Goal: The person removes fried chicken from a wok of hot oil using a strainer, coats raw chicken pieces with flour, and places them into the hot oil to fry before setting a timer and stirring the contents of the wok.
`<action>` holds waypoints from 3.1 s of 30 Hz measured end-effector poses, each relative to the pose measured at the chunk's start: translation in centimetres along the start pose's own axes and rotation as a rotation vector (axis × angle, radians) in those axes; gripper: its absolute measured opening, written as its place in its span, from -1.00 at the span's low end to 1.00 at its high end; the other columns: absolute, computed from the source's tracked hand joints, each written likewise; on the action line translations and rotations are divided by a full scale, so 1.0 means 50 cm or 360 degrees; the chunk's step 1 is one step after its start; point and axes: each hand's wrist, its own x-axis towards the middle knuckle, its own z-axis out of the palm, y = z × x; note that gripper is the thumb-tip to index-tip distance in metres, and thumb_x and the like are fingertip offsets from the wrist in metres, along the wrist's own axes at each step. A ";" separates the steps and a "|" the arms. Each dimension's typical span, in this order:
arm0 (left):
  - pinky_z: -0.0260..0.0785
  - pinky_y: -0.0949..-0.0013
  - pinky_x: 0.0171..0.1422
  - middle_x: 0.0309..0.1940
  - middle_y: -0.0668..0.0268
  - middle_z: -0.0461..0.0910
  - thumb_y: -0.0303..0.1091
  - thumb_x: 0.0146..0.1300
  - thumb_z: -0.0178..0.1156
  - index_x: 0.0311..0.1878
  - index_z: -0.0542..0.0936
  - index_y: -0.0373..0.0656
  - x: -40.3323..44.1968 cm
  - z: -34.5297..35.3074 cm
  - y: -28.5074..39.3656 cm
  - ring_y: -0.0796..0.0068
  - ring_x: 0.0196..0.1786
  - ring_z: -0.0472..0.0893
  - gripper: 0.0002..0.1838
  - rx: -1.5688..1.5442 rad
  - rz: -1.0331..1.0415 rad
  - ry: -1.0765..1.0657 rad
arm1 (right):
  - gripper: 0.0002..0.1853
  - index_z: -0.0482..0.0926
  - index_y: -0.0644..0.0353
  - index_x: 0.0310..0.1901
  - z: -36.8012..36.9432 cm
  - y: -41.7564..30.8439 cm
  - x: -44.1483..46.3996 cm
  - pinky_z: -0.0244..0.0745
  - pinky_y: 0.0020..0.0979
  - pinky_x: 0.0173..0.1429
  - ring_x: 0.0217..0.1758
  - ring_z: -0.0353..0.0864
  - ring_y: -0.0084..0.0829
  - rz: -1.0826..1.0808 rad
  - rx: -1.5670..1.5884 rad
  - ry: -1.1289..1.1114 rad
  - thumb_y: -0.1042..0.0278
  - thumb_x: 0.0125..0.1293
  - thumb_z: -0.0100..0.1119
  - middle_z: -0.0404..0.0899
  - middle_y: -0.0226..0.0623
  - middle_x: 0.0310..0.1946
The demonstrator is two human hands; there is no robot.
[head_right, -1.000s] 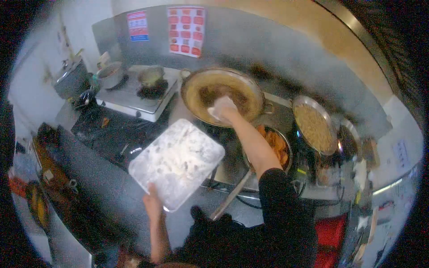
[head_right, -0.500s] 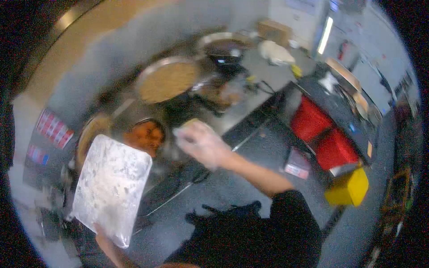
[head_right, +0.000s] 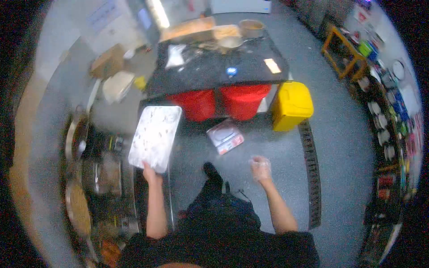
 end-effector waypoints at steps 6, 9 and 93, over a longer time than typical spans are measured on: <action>0.45 0.16 -0.02 -0.06 0.01 0.57 0.15 0.38 -0.07 0.01 0.47 -0.56 0.435 0.406 -0.232 0.15 -0.10 0.61 -0.27 0.0317 -0.0019 0.0049 | -0.66 0.62 0.21 -0.14 -0.081 0.129 0.085 0.44 -0.23 0.06 -0.05 0.58 -0.13 0.0021 -0.0527 0.0235 0.14 0.16 0.15 0.63 -0.12 -0.15; 0.48 0.22 -0.18 -0.20 0.00 0.61 0.27 0.35 -0.14 -0.13 0.53 -0.57 0.471 0.591 -0.312 0.22 -0.22 0.62 -0.17 0.0452 -0.0075 0.0185 | -0.64 0.60 0.24 -0.10 -0.124 0.071 0.133 0.43 -0.24 0.07 -0.03 0.57 -0.18 0.0654 0.0009 0.0333 0.17 0.16 0.19 0.61 -0.11 -0.11; 0.34 0.32 -0.59 -0.55 0.24 0.51 -0.13 0.23 0.16 -0.16 0.56 -0.28 0.050 0.567 -0.636 0.39 -0.63 0.46 -0.65 0.1823 -0.0680 0.0691 | -0.33 0.44 0.14 0.16 0.191 -0.390 2.198 0.30 -0.16 0.27 0.22 0.41 0.00 -0.0700 -0.1092 -0.0164 0.00 0.00 0.22 0.46 0.11 0.09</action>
